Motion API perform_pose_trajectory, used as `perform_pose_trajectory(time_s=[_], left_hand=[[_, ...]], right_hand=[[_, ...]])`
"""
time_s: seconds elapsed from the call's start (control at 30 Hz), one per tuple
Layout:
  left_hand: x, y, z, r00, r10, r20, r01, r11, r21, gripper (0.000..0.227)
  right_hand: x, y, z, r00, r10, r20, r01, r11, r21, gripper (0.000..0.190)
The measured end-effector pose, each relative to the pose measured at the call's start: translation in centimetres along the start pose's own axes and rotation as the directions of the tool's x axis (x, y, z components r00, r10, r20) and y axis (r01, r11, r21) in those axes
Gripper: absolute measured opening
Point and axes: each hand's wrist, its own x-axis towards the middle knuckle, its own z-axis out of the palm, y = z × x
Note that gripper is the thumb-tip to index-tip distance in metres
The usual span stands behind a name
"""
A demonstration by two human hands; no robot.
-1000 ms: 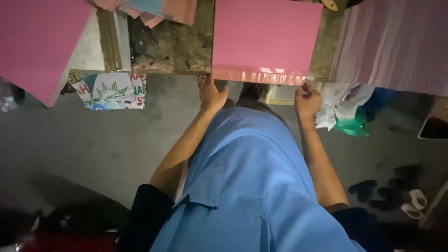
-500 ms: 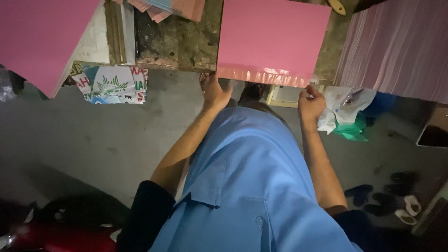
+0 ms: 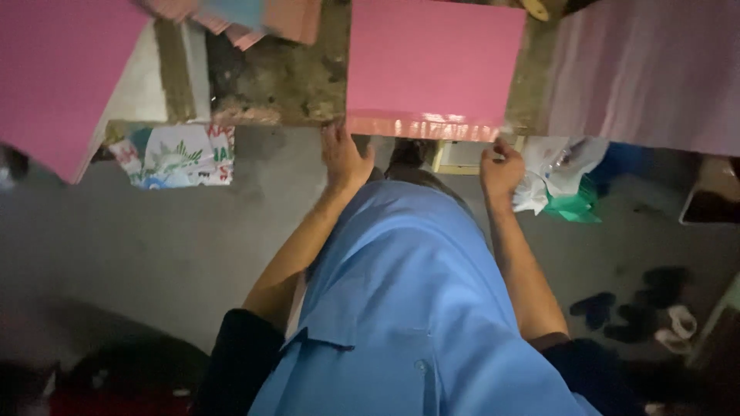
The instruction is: Applying glue to the edges of pink paper sheets and stacking them to create a block or pad.
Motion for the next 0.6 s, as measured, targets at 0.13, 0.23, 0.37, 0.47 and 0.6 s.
perform_pose_trajectory(time_s=[0.13,0.23,0.37,0.47,0.6], left_hand=[[1.4,1.2,3.9,0.878,0.447,-0.168,-0.418,0.89,0.182,0.074],[5.6,3.1,10.0,0.64,0.768,0.007,-0.725,0.6,0.339,0.058],[10.0,9.1,16.3,0.097,0.984,0.15,-0.977,0.065,0.204,0.026],[11.4,12.9,17.9,-0.051,0.963,0.266,-0.98,-0.1,0.173,0.017],[13.9,15.1,20.3,-0.187,0.939,0.287,-0.968,-0.226,0.11,0.031]], right_hand=[[-0.2,0.0,-0.5,0.998,0.023,-0.051,-0.021,0.998,0.051,0.035],[-0.8,0.0,-1.4,0.996,0.077,-0.044,-0.072,0.991,0.112,0.041],[-0.5,2.2,-0.3,0.968,0.237,0.085,-0.251,0.9,0.357,0.034],[-1.5,0.6,-1.2,0.907,0.348,0.236,-0.42,0.766,0.487,0.029],[-1.8,-2.7,-3.0,0.807,0.437,0.397,-0.588,0.532,0.61,0.032]])
